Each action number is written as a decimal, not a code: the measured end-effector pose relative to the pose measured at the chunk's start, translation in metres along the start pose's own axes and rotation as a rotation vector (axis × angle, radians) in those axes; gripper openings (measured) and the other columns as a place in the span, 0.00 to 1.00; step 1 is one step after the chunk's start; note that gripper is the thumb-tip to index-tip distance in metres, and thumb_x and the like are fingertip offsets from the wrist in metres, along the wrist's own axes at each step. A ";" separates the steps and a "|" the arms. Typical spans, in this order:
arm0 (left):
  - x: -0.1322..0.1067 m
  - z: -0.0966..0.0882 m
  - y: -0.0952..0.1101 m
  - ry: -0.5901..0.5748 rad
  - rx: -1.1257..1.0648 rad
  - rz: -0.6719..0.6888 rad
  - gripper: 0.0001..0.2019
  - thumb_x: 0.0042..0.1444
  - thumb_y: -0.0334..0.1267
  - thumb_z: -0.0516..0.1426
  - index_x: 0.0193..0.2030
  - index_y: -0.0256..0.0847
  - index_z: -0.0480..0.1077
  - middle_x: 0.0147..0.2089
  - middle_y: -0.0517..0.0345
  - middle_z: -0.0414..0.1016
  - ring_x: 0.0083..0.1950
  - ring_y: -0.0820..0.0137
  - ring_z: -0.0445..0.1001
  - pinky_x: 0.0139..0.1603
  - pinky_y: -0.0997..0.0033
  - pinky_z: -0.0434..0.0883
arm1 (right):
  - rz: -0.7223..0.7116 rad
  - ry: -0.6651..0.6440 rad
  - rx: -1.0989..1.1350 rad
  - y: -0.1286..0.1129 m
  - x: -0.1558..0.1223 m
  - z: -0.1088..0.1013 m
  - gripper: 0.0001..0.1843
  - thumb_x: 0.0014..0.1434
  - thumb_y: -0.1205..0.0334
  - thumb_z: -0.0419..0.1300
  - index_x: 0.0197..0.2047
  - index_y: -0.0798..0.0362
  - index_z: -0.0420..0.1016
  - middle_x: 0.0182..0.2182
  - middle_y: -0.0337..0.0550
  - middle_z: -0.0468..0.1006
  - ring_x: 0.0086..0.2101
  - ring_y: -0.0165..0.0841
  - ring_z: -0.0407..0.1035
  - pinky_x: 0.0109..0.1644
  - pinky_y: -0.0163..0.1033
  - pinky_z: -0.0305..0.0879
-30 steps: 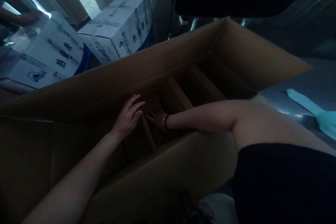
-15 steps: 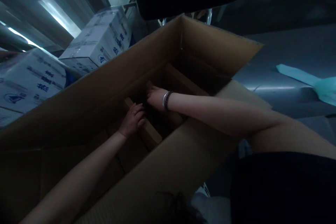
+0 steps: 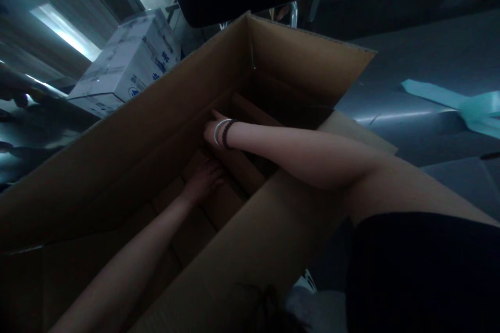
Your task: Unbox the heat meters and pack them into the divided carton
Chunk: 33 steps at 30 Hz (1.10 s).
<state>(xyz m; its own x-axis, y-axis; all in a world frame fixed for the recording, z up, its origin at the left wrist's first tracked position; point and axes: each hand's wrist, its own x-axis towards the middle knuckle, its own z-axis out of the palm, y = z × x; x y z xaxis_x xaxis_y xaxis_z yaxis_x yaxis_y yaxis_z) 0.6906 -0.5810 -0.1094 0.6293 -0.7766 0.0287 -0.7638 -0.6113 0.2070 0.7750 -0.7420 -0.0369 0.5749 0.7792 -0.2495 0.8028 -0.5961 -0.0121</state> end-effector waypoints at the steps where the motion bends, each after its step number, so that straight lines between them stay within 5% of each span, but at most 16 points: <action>1: 0.000 -0.001 -0.001 -0.048 -0.004 0.029 0.12 0.57 0.37 0.52 0.45 0.36 0.69 0.47 0.46 0.71 0.54 0.58 0.65 0.60 0.47 0.58 | 0.020 -0.020 -0.002 0.000 -0.002 -0.004 0.14 0.56 0.64 0.55 0.46 0.58 0.70 0.50 0.50 0.68 0.55 0.45 0.55 0.58 0.60 0.48; 7: -0.002 0.008 -0.004 -0.054 -0.039 0.013 0.11 0.59 0.35 0.50 0.41 0.34 0.71 0.43 0.47 0.71 0.51 0.59 0.65 0.59 0.49 0.58 | 0.026 -0.142 0.031 -0.011 -0.010 -0.016 0.19 0.56 0.59 0.56 0.51 0.55 0.68 0.56 0.45 0.64 0.62 0.47 0.39 0.60 0.61 0.43; 14: -0.010 0.028 0.007 0.017 -0.114 -0.203 0.11 0.58 0.35 0.51 0.46 0.34 0.67 0.49 0.46 0.67 0.53 0.60 0.63 0.53 0.55 0.65 | 0.115 -0.035 0.168 -0.012 -0.009 -0.035 0.18 0.57 0.62 0.55 0.50 0.57 0.70 0.47 0.50 0.70 0.48 0.43 0.65 0.48 0.46 0.64; 18: -0.008 0.030 0.016 -0.040 -0.086 -0.348 0.10 0.56 0.33 0.53 0.44 0.35 0.68 0.50 0.45 0.66 0.52 0.59 0.64 0.51 0.55 0.67 | 0.360 0.148 0.254 -0.013 -0.013 -0.043 0.14 0.57 0.69 0.51 0.43 0.62 0.73 0.39 0.53 0.74 0.41 0.42 0.69 0.41 0.42 0.67; 20: -0.007 0.025 0.024 -0.061 -0.077 -0.390 0.12 0.56 0.31 0.52 0.46 0.34 0.67 0.50 0.44 0.66 0.51 0.59 0.66 0.49 0.57 0.69 | 0.469 0.134 0.278 -0.012 -0.017 -0.044 0.15 0.58 0.70 0.49 0.43 0.64 0.73 0.38 0.55 0.74 0.41 0.43 0.70 0.41 0.44 0.67; 22: -0.010 0.013 0.039 0.020 -0.084 -0.322 0.12 0.56 0.29 0.49 0.47 0.35 0.66 0.48 0.45 0.68 0.49 0.62 0.68 0.46 0.61 0.70 | 0.483 0.001 0.325 -0.012 -0.020 -0.043 0.15 0.60 0.67 0.49 0.44 0.65 0.73 0.37 0.56 0.74 0.41 0.44 0.70 0.41 0.44 0.67; 26: -0.019 -0.028 0.074 0.201 -0.102 0.165 0.13 0.60 0.33 0.44 0.45 0.44 0.67 0.44 0.54 0.71 0.50 0.66 0.69 0.54 0.60 0.66 | 0.184 -0.268 0.728 -0.021 -0.013 -0.030 0.32 0.65 0.50 0.36 0.46 0.68 0.70 0.37 0.54 0.74 0.36 0.35 0.71 0.38 0.36 0.68; 27: -0.019 -0.037 0.080 0.161 -0.084 0.158 0.13 0.60 0.34 0.44 0.45 0.44 0.67 0.45 0.53 0.72 0.50 0.65 0.69 0.54 0.59 0.66 | 0.102 -0.322 0.828 -0.024 -0.009 -0.025 0.35 0.66 0.49 0.31 0.48 0.67 0.69 0.38 0.53 0.74 0.36 0.32 0.71 0.38 0.33 0.68; 29: -0.013 -0.048 0.083 -0.067 -0.044 -0.120 0.12 0.59 0.36 0.47 0.42 0.40 0.69 0.41 0.49 0.73 0.44 0.62 0.73 0.46 0.59 0.70 | 0.012 -0.424 0.892 -0.027 -0.001 -0.016 0.32 0.66 0.54 0.30 0.50 0.65 0.68 0.39 0.49 0.74 0.35 0.27 0.70 0.37 0.30 0.67; 31: -0.003 -0.046 0.078 -0.311 -0.024 -0.413 0.10 0.56 0.36 0.50 0.36 0.36 0.71 0.35 0.45 0.74 0.35 0.60 0.75 0.35 0.61 0.73 | 0.008 -0.474 0.795 -0.025 0.004 -0.006 0.25 0.65 0.58 0.38 0.45 0.64 0.72 0.34 0.47 0.75 0.34 0.29 0.71 0.37 0.33 0.67; 33: 0.006 -0.033 0.070 -0.415 -0.031 -0.524 0.11 0.55 0.38 0.52 0.37 0.33 0.72 0.36 0.40 0.74 0.33 0.57 0.75 0.30 0.62 0.72 | 0.024 -0.433 0.656 -0.019 0.004 0.003 0.20 0.61 0.60 0.47 0.38 0.66 0.75 0.30 0.48 0.75 0.33 0.35 0.71 0.37 0.38 0.67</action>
<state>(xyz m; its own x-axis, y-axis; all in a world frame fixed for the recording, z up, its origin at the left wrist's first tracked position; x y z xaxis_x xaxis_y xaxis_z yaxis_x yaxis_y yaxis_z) 0.6458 -0.6234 -0.0624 0.8040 -0.3760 -0.4607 -0.3635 -0.9239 0.1197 0.7615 -0.7283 -0.0407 0.3698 0.7000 -0.6109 0.4559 -0.7097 -0.5372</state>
